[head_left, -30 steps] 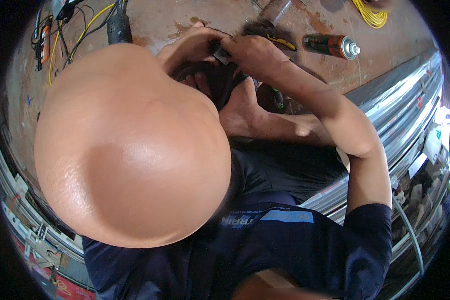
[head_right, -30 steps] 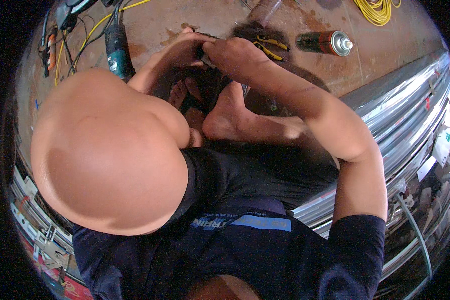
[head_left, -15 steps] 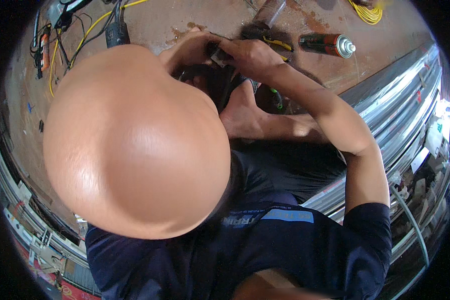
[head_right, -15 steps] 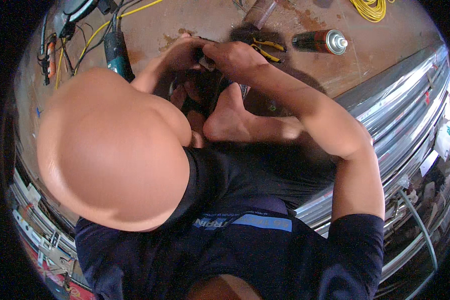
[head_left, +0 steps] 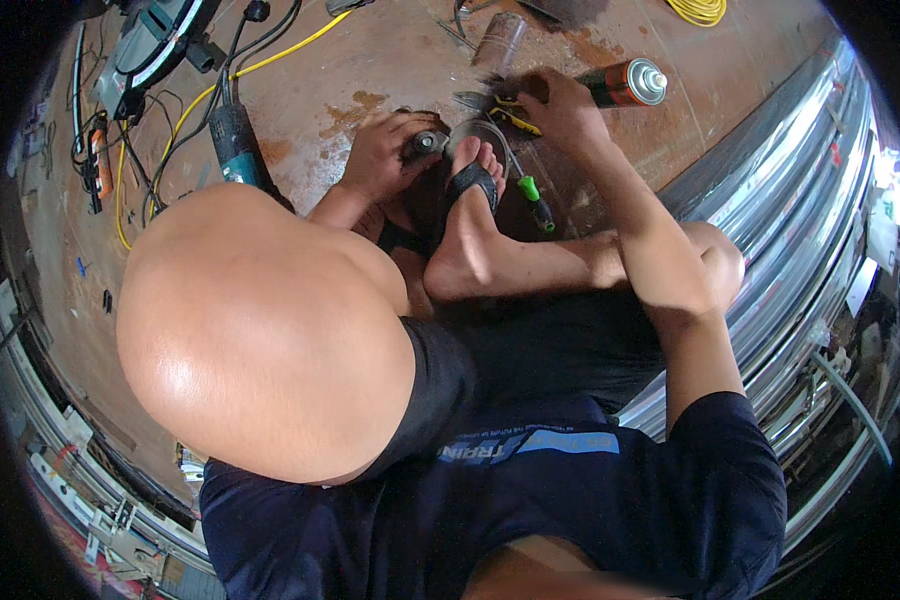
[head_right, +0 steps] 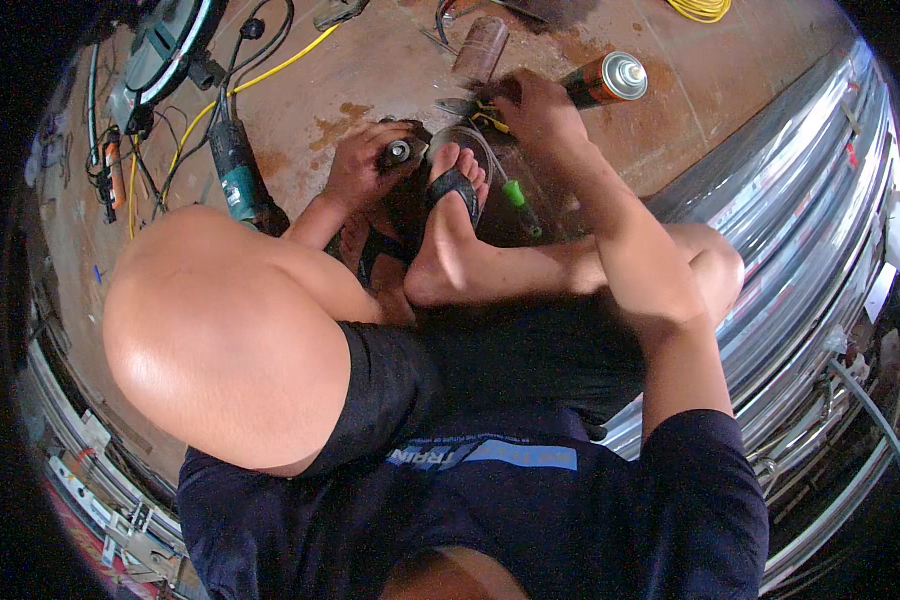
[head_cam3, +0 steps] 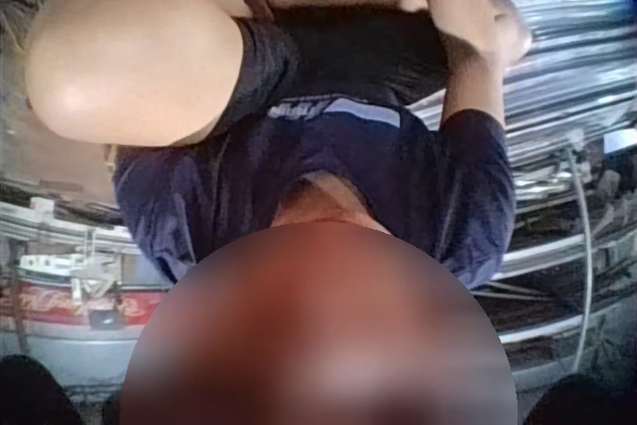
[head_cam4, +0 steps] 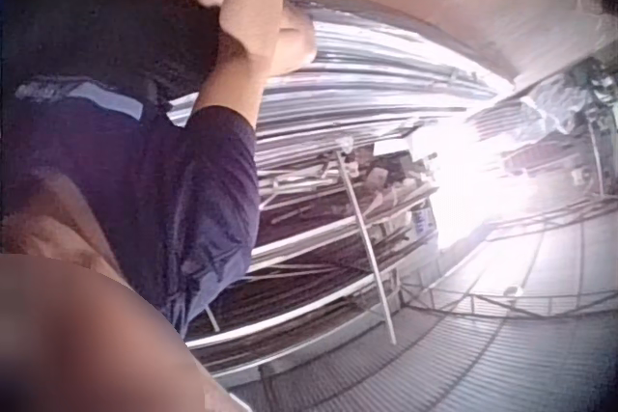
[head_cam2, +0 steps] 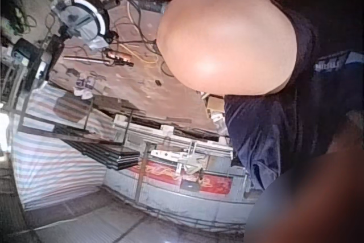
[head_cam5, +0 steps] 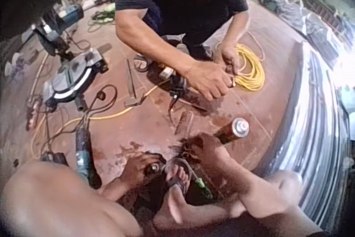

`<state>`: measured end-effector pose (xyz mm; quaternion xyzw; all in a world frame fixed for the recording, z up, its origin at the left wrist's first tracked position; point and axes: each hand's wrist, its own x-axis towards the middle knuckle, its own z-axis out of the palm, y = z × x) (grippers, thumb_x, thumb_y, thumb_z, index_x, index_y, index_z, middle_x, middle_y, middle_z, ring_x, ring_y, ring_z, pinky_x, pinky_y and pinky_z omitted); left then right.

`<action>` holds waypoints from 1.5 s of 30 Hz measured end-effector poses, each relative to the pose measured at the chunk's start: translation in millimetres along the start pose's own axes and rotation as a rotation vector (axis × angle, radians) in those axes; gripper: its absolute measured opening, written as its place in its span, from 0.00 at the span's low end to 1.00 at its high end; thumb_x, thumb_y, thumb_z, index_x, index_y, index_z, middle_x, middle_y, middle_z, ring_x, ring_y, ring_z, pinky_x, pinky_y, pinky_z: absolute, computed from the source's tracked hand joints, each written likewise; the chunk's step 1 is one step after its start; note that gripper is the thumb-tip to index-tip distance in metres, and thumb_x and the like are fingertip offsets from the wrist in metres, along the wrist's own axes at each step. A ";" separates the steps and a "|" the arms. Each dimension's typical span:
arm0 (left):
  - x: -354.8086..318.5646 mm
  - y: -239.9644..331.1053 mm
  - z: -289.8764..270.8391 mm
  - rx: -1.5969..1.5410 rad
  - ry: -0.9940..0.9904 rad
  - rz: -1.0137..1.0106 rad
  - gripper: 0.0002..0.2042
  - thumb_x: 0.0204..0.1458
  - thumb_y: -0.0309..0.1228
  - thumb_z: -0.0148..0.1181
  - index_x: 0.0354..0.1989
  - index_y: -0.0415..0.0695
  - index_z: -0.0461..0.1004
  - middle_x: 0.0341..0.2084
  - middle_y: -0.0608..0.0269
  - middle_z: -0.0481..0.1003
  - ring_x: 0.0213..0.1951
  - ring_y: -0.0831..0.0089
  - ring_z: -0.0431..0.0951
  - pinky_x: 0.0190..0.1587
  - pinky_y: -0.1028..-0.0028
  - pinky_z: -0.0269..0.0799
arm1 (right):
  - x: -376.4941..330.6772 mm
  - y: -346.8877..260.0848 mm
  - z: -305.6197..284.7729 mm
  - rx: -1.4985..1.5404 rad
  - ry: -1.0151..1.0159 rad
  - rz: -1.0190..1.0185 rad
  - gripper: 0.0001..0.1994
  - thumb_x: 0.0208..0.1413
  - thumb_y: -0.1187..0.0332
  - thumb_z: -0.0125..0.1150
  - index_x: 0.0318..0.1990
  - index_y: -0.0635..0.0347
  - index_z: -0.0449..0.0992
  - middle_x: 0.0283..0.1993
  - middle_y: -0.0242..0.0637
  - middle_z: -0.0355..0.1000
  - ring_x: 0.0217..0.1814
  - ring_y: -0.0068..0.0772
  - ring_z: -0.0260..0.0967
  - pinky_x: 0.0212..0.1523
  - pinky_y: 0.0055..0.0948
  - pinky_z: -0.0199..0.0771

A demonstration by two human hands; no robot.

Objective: The person sits on the floor and assembles a metal square tube with a cylindrical rod. They use a cordless drill to create holes in the tube, spray lubricant, and insert the rod. They then use an angle grinder to smooth the edges of the rod and test the fit of the components.

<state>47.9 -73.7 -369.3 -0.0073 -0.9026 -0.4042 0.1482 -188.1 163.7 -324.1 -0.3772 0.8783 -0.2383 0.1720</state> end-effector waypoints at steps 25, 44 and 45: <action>-20.0 25.2 8.6 0.191 0.161 -0.301 0.26 0.50 0.44 0.83 0.59 0.53 0.85 0.55 0.59 0.87 0.60 0.49 0.82 0.64 0.45 0.73 | -56.5 -112.7 -40.6 0.370 0.040 -0.319 0.31 0.61 0.55 0.71 0.65 0.62 0.70 0.60 0.62 0.79 0.65 0.66 0.79 0.62 0.57 0.81; -24.5 25.0 14.8 0.507 0.005 -0.408 0.27 0.51 0.54 0.79 0.60 0.61 0.86 0.53 0.67 0.88 0.64 0.53 0.77 0.66 0.40 0.60 | -51.9 -97.9 -9.7 0.106 -0.182 -0.384 0.33 0.58 0.55 0.74 0.68 0.60 0.74 0.51 0.53 0.80 0.51 0.62 0.82 0.52 0.54 0.84; -25.0 24.2 14.9 0.518 -0.042 -0.442 0.27 0.51 0.54 0.78 0.60 0.62 0.87 0.53 0.68 0.88 0.64 0.53 0.77 0.66 0.40 0.60 | -53.3 -96.4 -5.7 -0.051 -0.359 -0.247 0.33 0.58 0.56 0.74 0.68 0.60 0.74 0.51 0.53 0.80 0.50 0.62 0.82 0.51 0.54 0.84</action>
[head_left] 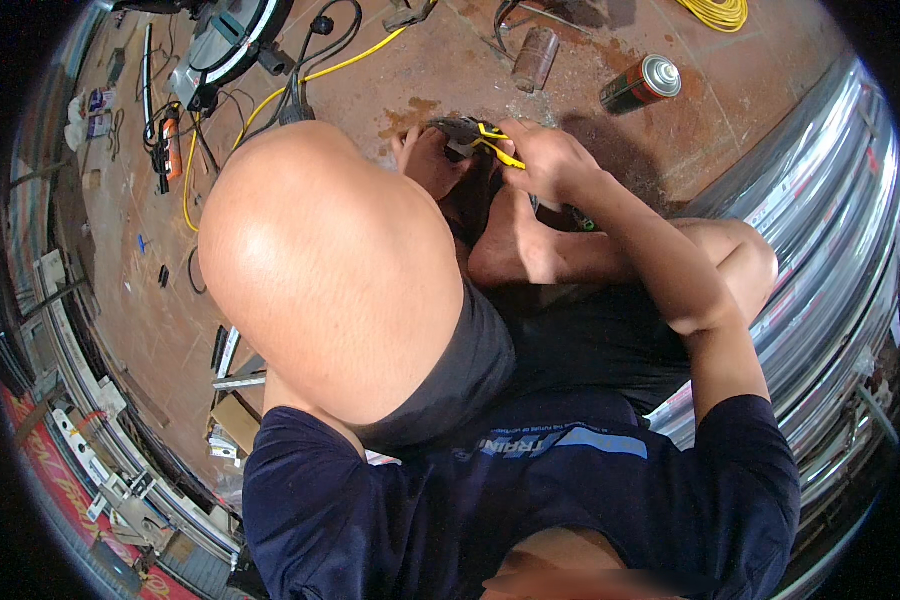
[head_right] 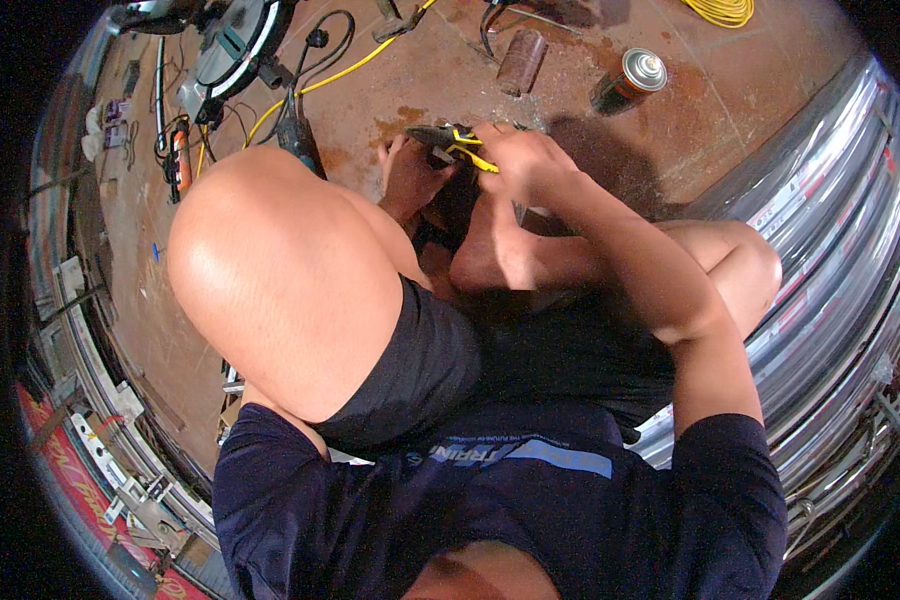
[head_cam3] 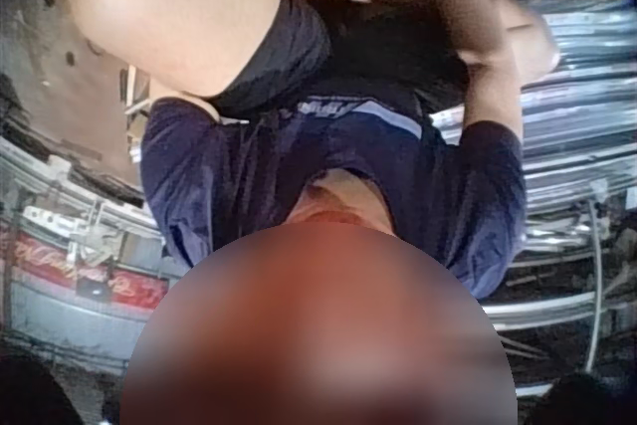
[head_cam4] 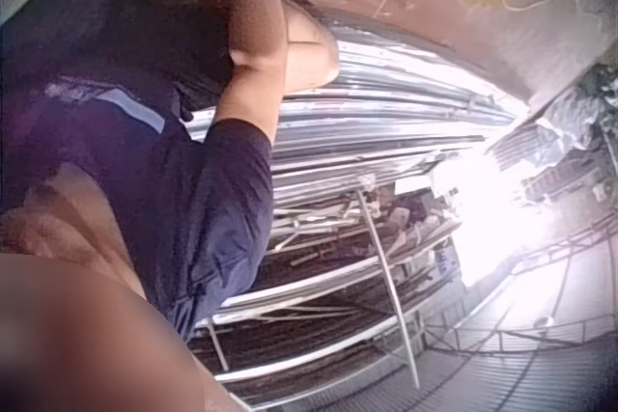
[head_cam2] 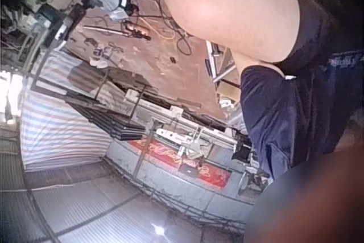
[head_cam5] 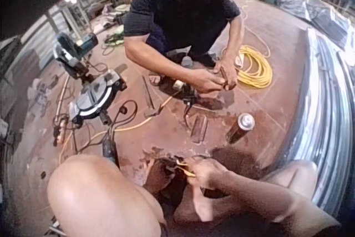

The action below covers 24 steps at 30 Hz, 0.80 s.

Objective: The person sits on the floor and assembles a metal square tube with a cylindrical rod. They use a cordless drill to create holes in the tube, spray lubricant, and insert the rod. They then use an angle grinder to smooth the edges of the rod and test the fit of the components.

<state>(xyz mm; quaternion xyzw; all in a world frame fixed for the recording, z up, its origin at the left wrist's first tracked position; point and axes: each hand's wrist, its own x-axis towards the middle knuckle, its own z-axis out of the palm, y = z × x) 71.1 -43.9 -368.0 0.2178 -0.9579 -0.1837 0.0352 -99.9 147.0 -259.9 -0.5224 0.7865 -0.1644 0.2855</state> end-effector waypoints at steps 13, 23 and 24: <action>1.2 4.2 3.2 -0.003 -0.008 -0.063 0.33 0.52 0.59 0.77 0.66 0.60 0.82 0.58 0.63 0.85 0.67 0.46 0.76 0.72 0.33 0.55 | 5.9 53.1 -16.2 0.059 0.164 0.151 0.32 0.55 0.54 0.74 0.63 0.63 0.76 0.53 0.57 0.80 0.57 0.67 0.80 0.58 0.55 0.82; 11.9 2.8 -3.1 0.125 -0.070 0.032 0.25 0.53 0.55 0.74 0.57 0.58 0.85 0.51 0.63 0.88 0.59 0.56 0.83 0.68 0.42 0.60 | 43.7 10.7 25.1 0.089 0.346 -0.150 0.32 0.62 0.50 0.74 0.67 0.61 0.76 0.55 0.60 0.84 0.60 0.67 0.81 0.61 0.57 0.81; 11.8 0.7 -3.3 0.114 -0.080 0.047 0.24 0.53 0.52 0.74 0.56 0.57 0.86 0.49 0.64 0.88 0.57 0.56 0.84 0.67 0.42 0.60 | 47.9 3.5 31.3 0.136 0.268 -0.113 0.31 0.63 0.50 0.74 0.66 0.60 0.77 0.54 0.60 0.84 0.59 0.67 0.81 0.61 0.57 0.81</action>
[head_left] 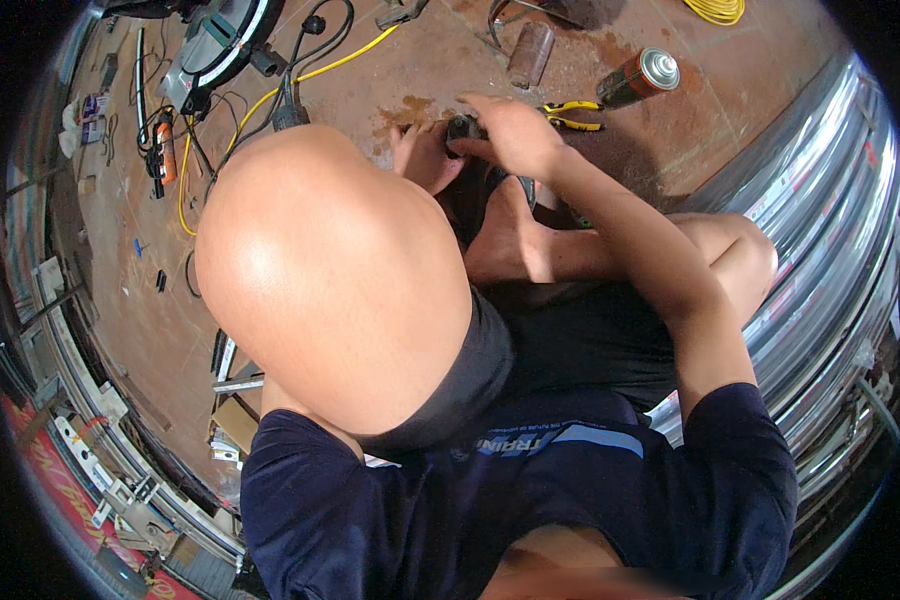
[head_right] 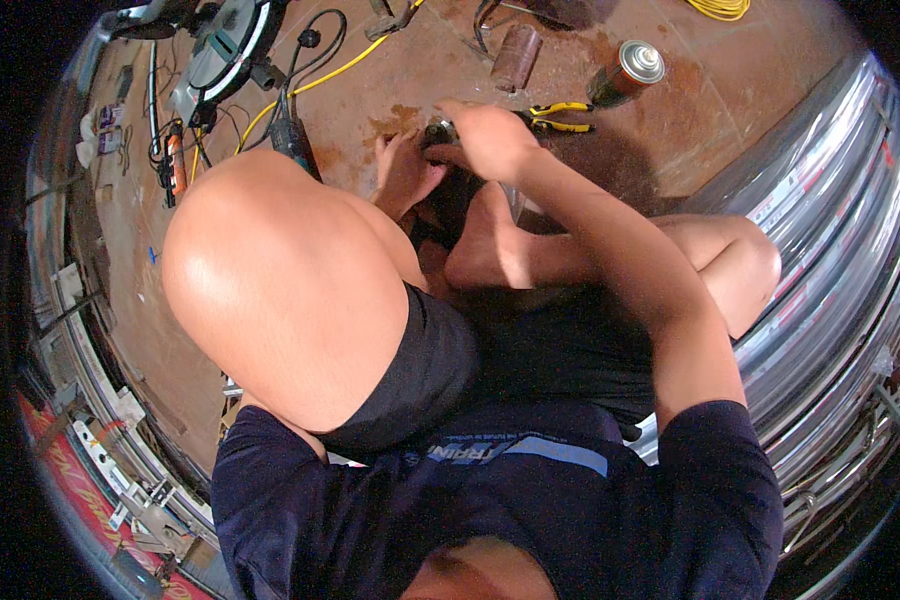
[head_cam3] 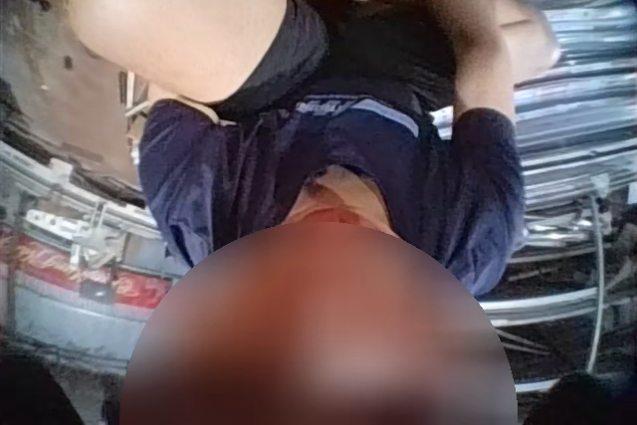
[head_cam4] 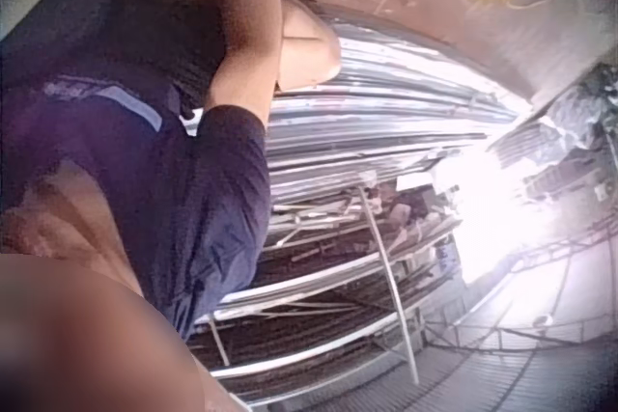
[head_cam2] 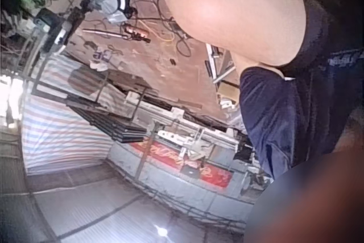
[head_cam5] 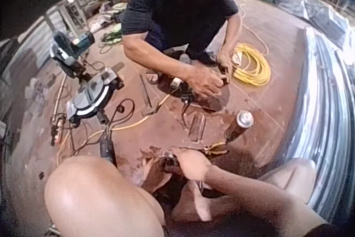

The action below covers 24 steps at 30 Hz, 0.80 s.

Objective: The person sits on the floor and assembles a metal square tube with a cylindrical rod. They use a cordless drill to create holes in the tube, spray lubricant, and insert the rod. They then use an angle grinder to smooth the edges of the rod and test the fit of the components.

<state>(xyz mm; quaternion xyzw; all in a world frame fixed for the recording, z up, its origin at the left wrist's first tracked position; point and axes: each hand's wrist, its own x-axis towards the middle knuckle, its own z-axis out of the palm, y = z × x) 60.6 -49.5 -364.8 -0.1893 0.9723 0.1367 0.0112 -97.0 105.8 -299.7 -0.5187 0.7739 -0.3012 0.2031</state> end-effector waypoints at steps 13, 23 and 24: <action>0.8 -3.0 14.1 -0.266 0.162 0.060 0.23 0.48 0.47 0.79 0.52 0.56 0.86 0.46 0.64 0.87 0.52 0.55 0.87 0.63 0.45 0.64 | 16.2 19.1 24.7 0.227 0.267 0.279 0.20 0.65 0.51 0.75 0.43 0.64 0.82 0.40 0.53 0.84 0.47 0.56 0.85 0.48 0.50 0.84; 4.4 -5.6 5.9 -0.262 0.212 0.101 0.25 0.49 0.48 0.80 0.53 0.50 0.87 0.47 0.56 0.88 0.50 0.54 0.87 0.58 0.52 0.73 | 9.0 -10.2 -92.7 1.418 0.444 0.597 0.18 0.75 0.49 0.64 0.38 0.51 0.71 0.24 0.27 0.64 0.24 0.26 0.58 0.28 0.32 0.57; 5.5 -4.3 4.7 -0.261 0.213 0.094 0.24 0.49 0.48 0.80 0.53 0.50 0.87 0.47 0.56 0.88 0.50 0.54 0.87 0.58 0.52 0.74 | 7.9 -18.4 -105.0 1.470 0.456 0.584 0.18 0.75 0.49 0.63 0.41 0.52 0.71 0.25 0.27 0.64 0.24 0.27 0.59 0.29 0.32 0.58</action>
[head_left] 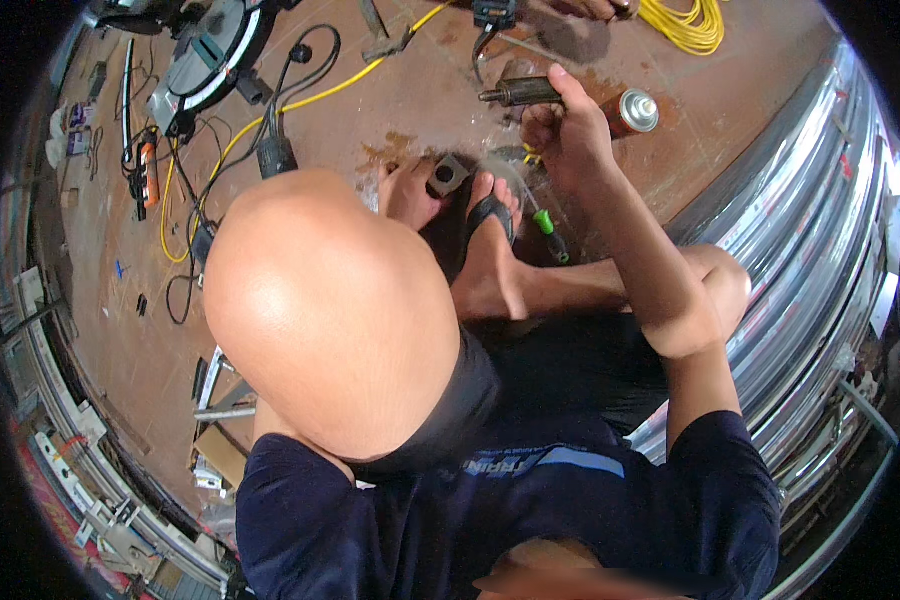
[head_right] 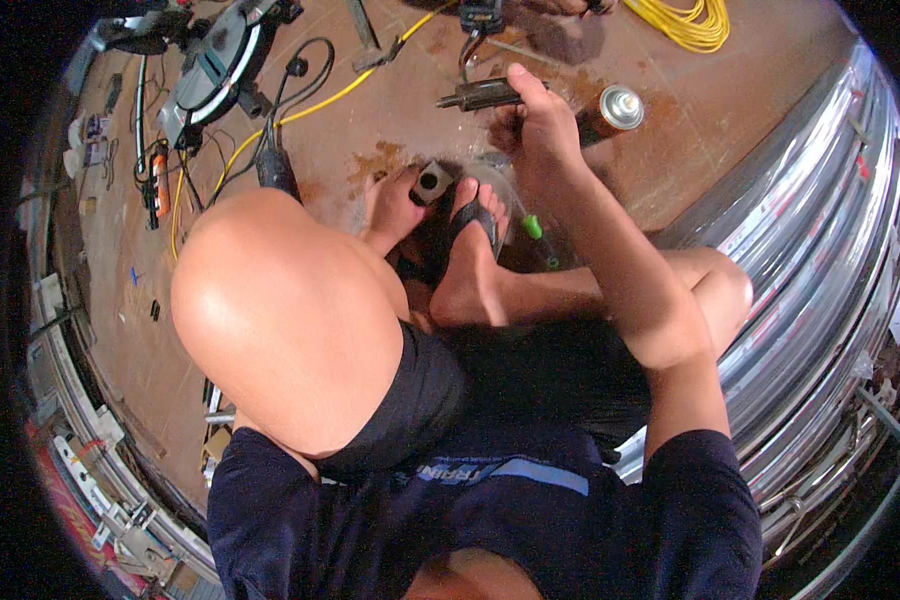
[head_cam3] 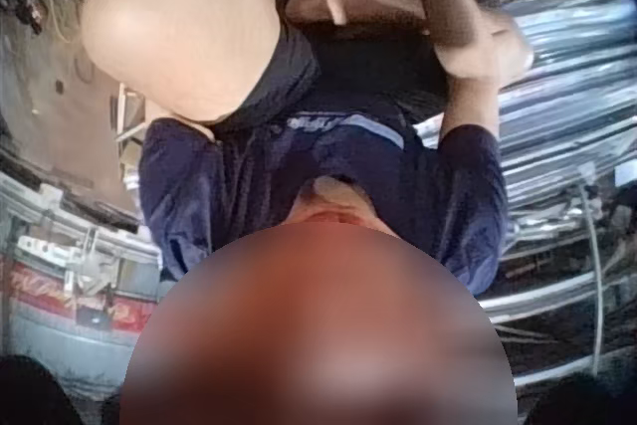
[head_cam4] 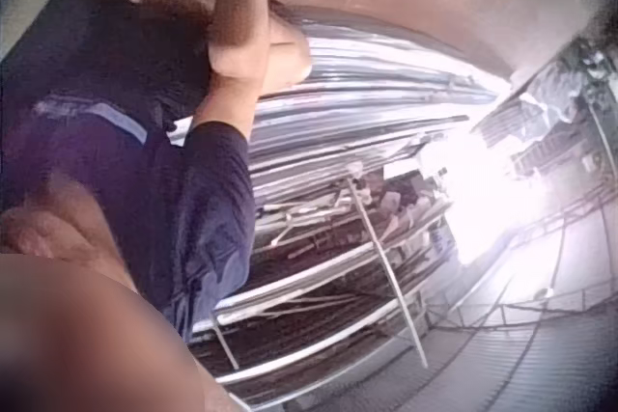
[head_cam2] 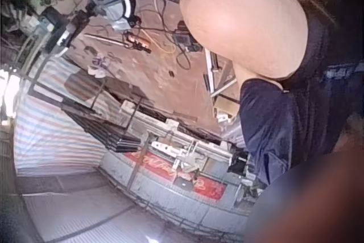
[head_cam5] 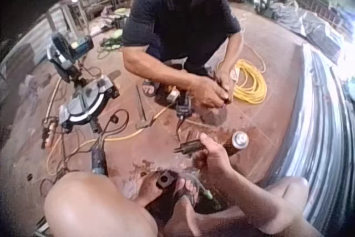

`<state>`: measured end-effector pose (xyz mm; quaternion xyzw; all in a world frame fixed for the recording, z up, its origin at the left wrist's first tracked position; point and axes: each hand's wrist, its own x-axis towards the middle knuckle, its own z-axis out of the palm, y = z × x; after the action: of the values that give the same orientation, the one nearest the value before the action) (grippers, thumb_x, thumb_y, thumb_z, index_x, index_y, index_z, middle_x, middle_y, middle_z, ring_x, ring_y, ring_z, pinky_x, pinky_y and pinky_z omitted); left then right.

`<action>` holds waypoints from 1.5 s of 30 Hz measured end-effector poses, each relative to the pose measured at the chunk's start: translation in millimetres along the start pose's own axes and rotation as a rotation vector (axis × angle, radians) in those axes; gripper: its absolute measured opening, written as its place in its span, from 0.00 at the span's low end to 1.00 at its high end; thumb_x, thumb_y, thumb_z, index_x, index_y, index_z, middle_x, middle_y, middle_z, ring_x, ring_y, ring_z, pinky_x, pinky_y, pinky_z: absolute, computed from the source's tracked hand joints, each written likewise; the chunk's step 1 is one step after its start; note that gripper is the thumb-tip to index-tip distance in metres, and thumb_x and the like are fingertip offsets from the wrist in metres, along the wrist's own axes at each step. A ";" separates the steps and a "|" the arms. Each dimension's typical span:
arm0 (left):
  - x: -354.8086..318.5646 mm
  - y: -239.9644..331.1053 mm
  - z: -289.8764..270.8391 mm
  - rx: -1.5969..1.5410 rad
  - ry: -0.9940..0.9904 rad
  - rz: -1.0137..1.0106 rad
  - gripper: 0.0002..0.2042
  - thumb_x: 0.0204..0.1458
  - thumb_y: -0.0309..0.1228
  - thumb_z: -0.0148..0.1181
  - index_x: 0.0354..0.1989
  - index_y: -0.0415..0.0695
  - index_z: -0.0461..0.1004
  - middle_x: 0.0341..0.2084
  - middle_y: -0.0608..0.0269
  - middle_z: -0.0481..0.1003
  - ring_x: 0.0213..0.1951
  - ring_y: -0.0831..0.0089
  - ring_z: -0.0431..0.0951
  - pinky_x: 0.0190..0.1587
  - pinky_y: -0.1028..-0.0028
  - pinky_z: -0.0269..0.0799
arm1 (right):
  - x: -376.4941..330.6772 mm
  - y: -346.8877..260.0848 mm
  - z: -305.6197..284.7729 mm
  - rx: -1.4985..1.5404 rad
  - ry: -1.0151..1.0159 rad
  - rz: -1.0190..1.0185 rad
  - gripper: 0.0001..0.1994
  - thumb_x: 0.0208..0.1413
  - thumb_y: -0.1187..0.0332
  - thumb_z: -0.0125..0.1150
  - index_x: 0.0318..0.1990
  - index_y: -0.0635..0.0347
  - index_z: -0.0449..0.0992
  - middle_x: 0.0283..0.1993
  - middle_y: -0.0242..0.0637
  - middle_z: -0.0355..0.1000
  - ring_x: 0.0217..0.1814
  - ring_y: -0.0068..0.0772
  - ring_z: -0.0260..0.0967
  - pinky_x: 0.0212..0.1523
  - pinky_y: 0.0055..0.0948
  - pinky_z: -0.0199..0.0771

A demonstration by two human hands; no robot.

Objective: The person sits on the floor and assembles a metal square tube with a cylindrical rod. They use a cordless drill to create holes in the tube, spray lubricant, and insert the rod. They then use an angle grinder to smooth the edges of the rod and test the fit of the components.

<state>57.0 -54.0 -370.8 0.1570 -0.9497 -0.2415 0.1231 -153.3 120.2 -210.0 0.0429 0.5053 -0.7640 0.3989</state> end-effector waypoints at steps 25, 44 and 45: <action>78.2 63.2 -122.2 -0.367 0.009 0.021 0.22 0.46 0.38 0.86 0.47 0.42 0.87 0.34 0.54 0.83 0.37 0.53 0.84 0.44 0.61 0.81 | -59.4 -53.1 -16.2 0.370 0.070 -0.052 0.18 0.80 0.45 0.58 0.44 0.48 0.69 0.30 0.26 0.61 0.30 0.27 0.56 0.35 0.32 0.60; 126.5 238.7 -309.9 -1.317 -0.234 -0.305 0.21 0.69 0.35 0.70 0.61 0.33 0.78 0.51 0.45 0.86 0.51 0.54 0.88 0.62 0.48 0.84 | -94.8 -113.8 -7.0 0.325 -0.336 -0.645 0.23 0.80 0.56 0.60 0.68 0.69 0.74 0.44 0.33 0.77 0.43 0.25 0.71 0.47 0.32 0.75; 123.8 236.0 -307.1 -1.375 -0.239 -0.346 0.21 0.69 0.35 0.70 0.62 0.33 0.77 0.52 0.45 0.85 0.51 0.51 0.88 0.62 0.47 0.84 | -100.2 -113.5 -6.0 0.320 -0.333 -0.638 0.23 0.80 0.57 0.61 0.68 0.68 0.75 0.45 0.34 0.78 0.44 0.26 0.73 0.48 0.32 0.77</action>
<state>-18.2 -30.4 28.0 0.1648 -0.5513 -0.8164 0.0491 -161.6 201.2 -82.2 -0.1794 0.2959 -0.9153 0.2061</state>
